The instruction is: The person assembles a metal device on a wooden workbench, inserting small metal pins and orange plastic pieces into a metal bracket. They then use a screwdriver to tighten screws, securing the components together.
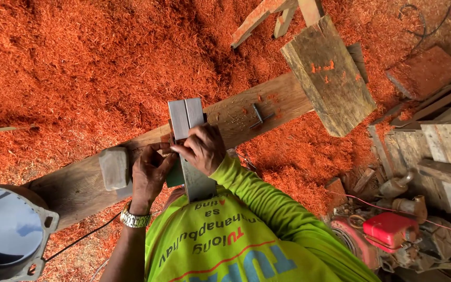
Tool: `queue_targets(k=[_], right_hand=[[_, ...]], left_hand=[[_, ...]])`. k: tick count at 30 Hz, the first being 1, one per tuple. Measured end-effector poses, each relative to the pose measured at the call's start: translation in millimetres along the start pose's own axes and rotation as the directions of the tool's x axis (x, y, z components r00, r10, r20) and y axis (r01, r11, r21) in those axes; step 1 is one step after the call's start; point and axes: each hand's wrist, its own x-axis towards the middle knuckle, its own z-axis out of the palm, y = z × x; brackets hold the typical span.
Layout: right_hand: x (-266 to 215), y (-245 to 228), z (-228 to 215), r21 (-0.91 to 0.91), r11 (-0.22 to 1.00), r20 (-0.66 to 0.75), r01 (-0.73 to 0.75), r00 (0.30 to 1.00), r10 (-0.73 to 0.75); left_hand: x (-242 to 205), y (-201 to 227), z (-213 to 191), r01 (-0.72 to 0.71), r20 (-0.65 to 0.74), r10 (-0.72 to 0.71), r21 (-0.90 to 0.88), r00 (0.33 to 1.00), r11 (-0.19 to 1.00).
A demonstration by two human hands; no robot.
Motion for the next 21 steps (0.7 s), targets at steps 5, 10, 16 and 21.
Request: queue_targets(k=[5, 10, 16, 21], right_hand=[[-13, 8, 6, 0.018, 1.000, 0.022, 0.008, 1.000, -0.008], [-2, 0, -2, 0.036, 0.999, -0.003, -0.010, 1.000, 0.010], [-4, 2, 0, 0.061, 0.998, 0.003, -0.027, 1.000, 0.027], [-10, 2, 2, 0.051, 0.999, 0.026, -0.019, 1.000, 0.018]], left_hand=[[-1, -4, 0, 0.005, -0.007, -0.005, 0.004, 1.000, 1.000], [0, -3, 1, -0.012, -0.007, 0.012, -0.017, 1.000, 1.000], [1, -8, 2, 0.008, 0.003, -0.008, -0.020, 1.000, 1.000], [0, -6, -1, 0.020, 0.011, -0.020, -0.029, 1.000, 0.999]])
